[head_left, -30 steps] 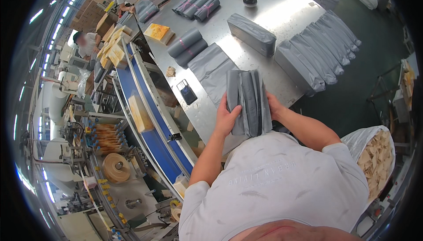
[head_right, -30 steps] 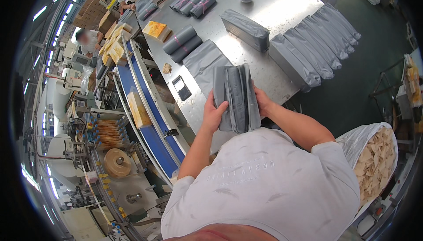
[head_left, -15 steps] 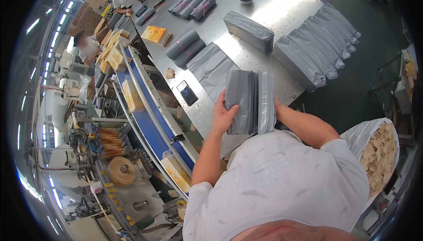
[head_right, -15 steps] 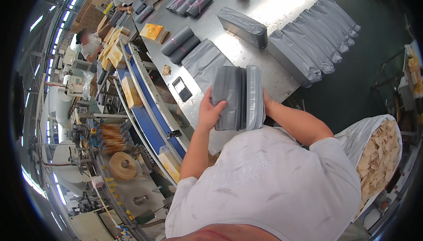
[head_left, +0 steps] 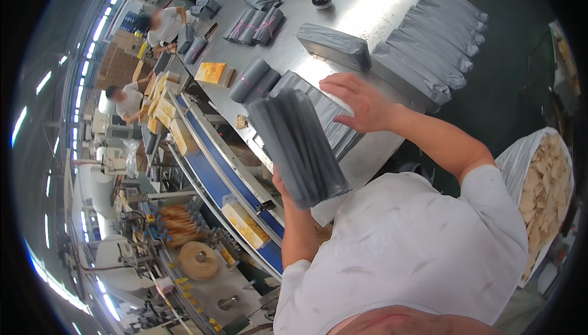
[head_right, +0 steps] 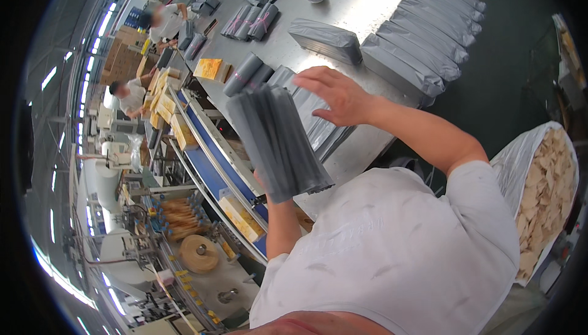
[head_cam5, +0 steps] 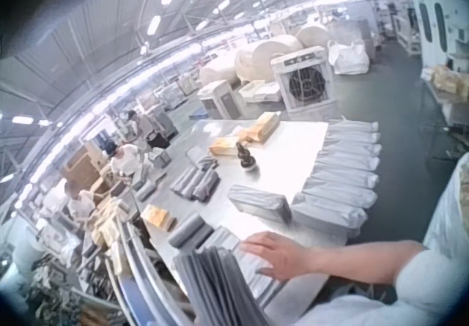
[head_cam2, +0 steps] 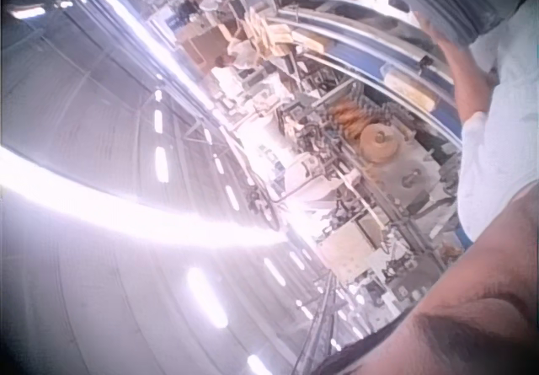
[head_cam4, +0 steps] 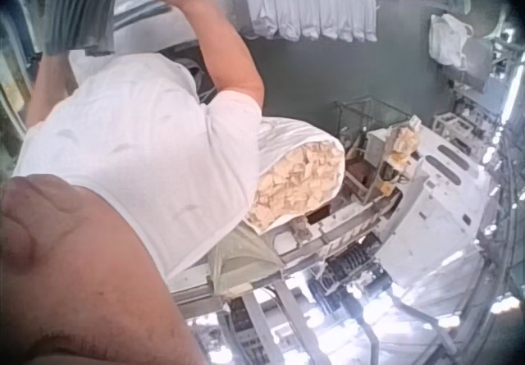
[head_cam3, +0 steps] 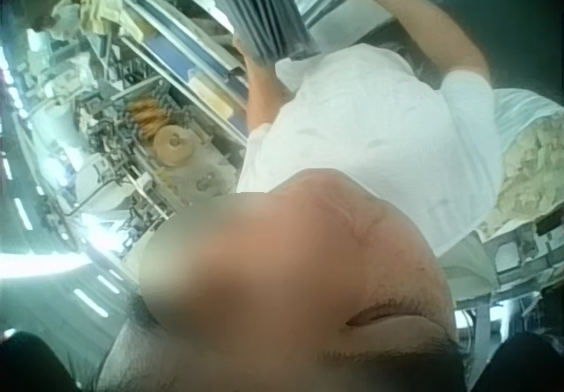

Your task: The person picks up yellow boxes from a conveyor belt and places them into gray plastic shipping bags on a metal table. They fold the top of the bags to seal them and then stack the finished packages on the table.

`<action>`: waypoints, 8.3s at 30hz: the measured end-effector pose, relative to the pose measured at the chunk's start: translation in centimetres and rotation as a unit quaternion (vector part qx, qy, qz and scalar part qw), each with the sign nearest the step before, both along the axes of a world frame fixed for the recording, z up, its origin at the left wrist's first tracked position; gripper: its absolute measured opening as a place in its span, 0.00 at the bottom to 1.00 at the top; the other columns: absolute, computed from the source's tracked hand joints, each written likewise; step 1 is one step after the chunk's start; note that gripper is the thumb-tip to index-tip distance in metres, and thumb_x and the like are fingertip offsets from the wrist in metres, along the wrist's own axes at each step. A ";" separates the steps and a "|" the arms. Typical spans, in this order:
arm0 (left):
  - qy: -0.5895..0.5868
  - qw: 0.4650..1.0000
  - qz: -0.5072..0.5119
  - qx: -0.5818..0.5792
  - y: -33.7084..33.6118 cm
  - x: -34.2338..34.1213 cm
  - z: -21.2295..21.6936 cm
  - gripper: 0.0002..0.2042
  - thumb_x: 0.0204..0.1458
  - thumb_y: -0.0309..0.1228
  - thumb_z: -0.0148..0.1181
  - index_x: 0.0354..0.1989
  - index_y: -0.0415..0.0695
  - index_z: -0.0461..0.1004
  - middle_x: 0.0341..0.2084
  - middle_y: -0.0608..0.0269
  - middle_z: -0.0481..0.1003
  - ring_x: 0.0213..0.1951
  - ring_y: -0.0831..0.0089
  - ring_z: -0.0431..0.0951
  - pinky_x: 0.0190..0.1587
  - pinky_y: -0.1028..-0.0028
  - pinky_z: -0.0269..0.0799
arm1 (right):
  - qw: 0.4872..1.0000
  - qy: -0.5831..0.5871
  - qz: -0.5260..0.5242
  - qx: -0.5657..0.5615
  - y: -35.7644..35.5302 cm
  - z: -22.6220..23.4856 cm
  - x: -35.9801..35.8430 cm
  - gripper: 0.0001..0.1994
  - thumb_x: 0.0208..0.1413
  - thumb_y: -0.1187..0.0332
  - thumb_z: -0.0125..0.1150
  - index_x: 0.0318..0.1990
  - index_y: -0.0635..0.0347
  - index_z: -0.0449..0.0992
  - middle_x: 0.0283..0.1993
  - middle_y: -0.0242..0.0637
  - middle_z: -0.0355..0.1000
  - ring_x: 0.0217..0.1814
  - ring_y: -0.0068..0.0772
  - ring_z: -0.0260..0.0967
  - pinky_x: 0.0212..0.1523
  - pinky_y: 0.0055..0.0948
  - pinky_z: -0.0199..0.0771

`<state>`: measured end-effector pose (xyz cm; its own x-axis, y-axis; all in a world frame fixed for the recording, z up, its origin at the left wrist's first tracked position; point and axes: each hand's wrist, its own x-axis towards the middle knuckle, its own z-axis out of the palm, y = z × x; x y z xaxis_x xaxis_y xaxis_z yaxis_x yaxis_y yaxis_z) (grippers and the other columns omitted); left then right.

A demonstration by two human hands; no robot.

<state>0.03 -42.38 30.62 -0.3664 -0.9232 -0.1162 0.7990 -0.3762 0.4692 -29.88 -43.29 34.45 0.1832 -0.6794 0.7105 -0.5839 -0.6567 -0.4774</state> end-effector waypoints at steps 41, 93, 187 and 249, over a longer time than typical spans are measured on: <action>-0.368 0.915 -0.129 -0.099 -3.0 -0.7 5.1 0.36 0.54 0.21 0.68 0.73 0.37 0.62 0.59 0.59 0.76 0.55 0.71 0.78 0.61 0.70 0.74 | 0.883 0.328 0.291 -0.168 -2.7 6.4 1.1 0.07 0.53 0.70 0.63 0.40 0.57 0.76 0.42 0.34 0.74 0.50 0.36 0.74 0.54 0.39 0.77; -0.221 0.938 -0.006 0.268 -6.2 0.9 -18.6 0.21 0.61 0.15 0.60 0.63 0.37 0.69 0.55 0.54 0.79 0.54 0.64 0.81 0.60 0.60 0.78 | 0.738 0.434 0.223 0.466 -47.4 -13.8 17.2 0.20 0.37 0.74 0.80 0.43 0.64 0.87 0.42 0.50 0.84 0.47 0.51 0.83 0.47 0.44 0.81; -0.778 0.448 0.438 0.054 14.0 37.3 -8.5 0.35 0.49 0.29 0.73 0.63 0.39 0.59 0.55 0.37 0.73 0.54 0.43 0.78 0.58 0.51 0.76 | 0.934 0.128 0.019 0.334 9.3 -16.6 8.9 0.20 0.63 0.62 0.64 0.60 0.57 0.77 0.57 0.44 0.77 0.61 0.50 0.73 0.62 0.45 0.74; -0.600 0.739 0.082 -0.294 0.5 0.1 -20.8 0.30 0.58 0.35 0.68 0.67 0.36 0.69 0.73 0.30 0.58 0.71 0.43 0.64 0.72 0.57 0.60 | 0.933 0.096 -0.035 0.344 -6.2 -21.8 4.1 0.10 0.61 0.64 0.58 0.42 0.60 0.81 0.47 0.48 0.79 0.54 0.59 0.74 0.54 0.52 0.77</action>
<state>0.09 -41.87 9.78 -0.2034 -0.9637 0.1727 -0.3133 0.2312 0.9211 -25.77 -49.49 12.63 0.2000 -0.9779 0.0607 -0.7327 -0.1904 -0.6533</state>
